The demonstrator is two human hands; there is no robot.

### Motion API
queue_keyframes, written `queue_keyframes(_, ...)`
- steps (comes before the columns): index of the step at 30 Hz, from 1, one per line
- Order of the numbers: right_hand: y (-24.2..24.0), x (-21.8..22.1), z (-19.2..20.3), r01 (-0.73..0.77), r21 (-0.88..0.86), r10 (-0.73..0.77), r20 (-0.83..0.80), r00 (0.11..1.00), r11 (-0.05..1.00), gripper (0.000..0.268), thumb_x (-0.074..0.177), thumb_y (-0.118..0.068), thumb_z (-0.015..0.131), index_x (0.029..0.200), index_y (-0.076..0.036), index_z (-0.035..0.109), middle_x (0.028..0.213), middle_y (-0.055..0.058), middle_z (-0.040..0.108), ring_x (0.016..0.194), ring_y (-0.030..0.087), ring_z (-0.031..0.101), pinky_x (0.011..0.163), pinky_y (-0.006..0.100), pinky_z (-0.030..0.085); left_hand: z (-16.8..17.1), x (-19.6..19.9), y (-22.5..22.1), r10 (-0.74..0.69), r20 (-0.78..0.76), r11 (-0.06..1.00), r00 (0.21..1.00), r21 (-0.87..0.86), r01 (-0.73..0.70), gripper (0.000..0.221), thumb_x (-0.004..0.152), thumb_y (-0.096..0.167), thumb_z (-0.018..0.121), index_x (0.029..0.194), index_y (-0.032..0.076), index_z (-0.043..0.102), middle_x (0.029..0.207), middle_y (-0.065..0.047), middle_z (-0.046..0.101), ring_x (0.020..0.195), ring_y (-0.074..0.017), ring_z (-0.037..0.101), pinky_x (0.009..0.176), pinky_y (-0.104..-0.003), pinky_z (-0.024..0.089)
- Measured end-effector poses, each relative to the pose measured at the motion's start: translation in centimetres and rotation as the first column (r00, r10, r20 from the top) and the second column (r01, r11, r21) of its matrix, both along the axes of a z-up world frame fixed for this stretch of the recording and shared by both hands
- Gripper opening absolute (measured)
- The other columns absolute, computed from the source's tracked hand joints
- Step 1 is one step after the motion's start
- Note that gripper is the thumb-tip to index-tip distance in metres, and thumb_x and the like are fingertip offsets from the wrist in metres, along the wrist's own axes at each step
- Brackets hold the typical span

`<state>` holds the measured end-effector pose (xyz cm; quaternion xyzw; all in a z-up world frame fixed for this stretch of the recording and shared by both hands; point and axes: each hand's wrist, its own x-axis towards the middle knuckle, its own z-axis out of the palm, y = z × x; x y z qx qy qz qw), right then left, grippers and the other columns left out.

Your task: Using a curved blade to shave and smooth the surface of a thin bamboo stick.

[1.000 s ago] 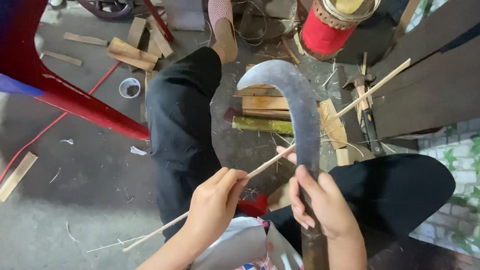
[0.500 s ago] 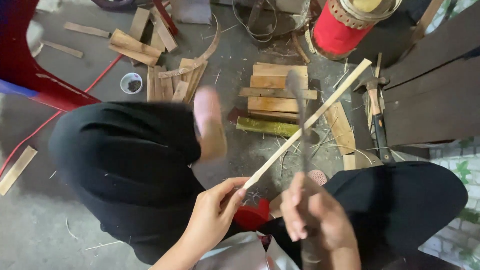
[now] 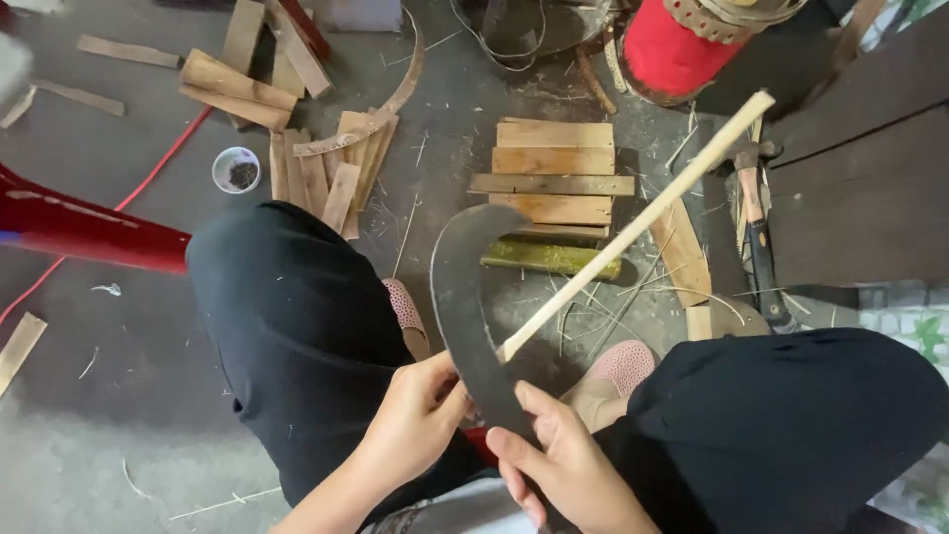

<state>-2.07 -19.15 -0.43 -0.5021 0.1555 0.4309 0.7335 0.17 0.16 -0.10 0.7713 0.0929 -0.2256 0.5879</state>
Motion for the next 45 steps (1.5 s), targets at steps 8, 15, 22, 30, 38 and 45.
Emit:
queue_keyframes(8,-1.2,-0.4,-1.5,0.056,0.029,-0.058,0.069,0.996,0.998,0.027,0.093,-0.002,0.068,0.119,0.008,0.062,0.068,0.016,0.068,0.048,0.021,0.061,0.044,0.03,0.05,1.5,1.0,-0.2,-0.139,-0.028,0.987,0.99,-0.089,0.136,0.025,0.092,0.003,0.061,0.112,0.007,0.076,0.071,-0.003,0.075,0.053,-0.0087,0.058,0.048,-0.024,0.049)
queue_keyframes(15,-1.4,0.6,-1.6,0.068,0.161,-0.055,-0.082,0.995,0.985,0.036,0.101,-0.017,0.059,0.126,0.009,0.054,0.058,0.014,0.062,0.033,0.012,0.037,0.032,0.024,0.027,1.5,2.4,-0.2,-0.208,0.014,0.976,0.978,-0.062,0.208,0.032,0.092,0.004,0.06,0.118,0.01,0.076,0.07,-0.001,0.074,0.059,-0.0091,0.069,0.051,-0.024,0.053)
queue_keyframes(22,-0.9,2.2,-2.0,-0.009,0.059,0.02,-0.191,0.981,0.998,0.041,0.105,-0.037,0.045,0.119,0.001,0.054,0.053,0.011,0.052,0.03,0.013,0.03,0.032,0.027,0.022,0.6,3.8,0.2,-0.203,-0.02,0.976,0.979,-0.082,0.2,0.018,0.095,0.005,0.06,0.108,0.009,0.071,0.075,-0.004,0.077,0.059,-0.0119,0.069,0.054,-0.026,0.057)
queue_keyframes(30,-0.5,0.7,-3.2,-0.071,0.07,0.092,-0.38,0.92,0.995,0.028,0.111,-0.03,0.044,0.119,-0.004,0.052,0.062,0.007,0.041,0.046,0.013,0.031,0.042,0.025,0.02,-1.1,3.0,0.9,-0.274,0.035,0.958,0.961,-0.077,0.276,0.007,0.089,0.004,0.062,0.087,0.001,0.069,0.074,-0.008,0.081,0.055,-0.0163,0.072,0.052,-0.03,0.059)
queue_keyframes(38,0.9,-2.5,-2.9,-0.311,-0.175,0.332,0.11,0.937,0.934,0.036,0.097,-0.038,0.054,0.107,-0.007,0.07,0.077,0.006,0.071,0.064,0.015,0.063,0.063,0.03,0.049,0.5,0.1,4.2,-0.285,0.062,0.944,0.956,-0.154,0.292,0.01,0.082,-0.001,0.064,0.086,0.001,0.073,0.076,-0.008,0.077,0.06,-0.0187,0.068,0.055,-0.032,0.057)
queue_keyframes(45,2.9,-4.8,-3.5,-0.393,-0.118,0.404,0.42,0.813,0.912,0.049,0.104,-0.037,0.046,0.138,-0.003,0.055,0.131,0.02,0.069,0.121,0.031,0.069,0.102,0.046,0.046,1.4,-1.7,7.1,-0.28,0.045,0.937,0.959,-0.204,0.283,0.016,0.084,-0.004,0.063,0.092,0.002,0.076,0.088,-0.007,0.082,0.069,-0.0175,0.075,0.059,-0.03,0.061)
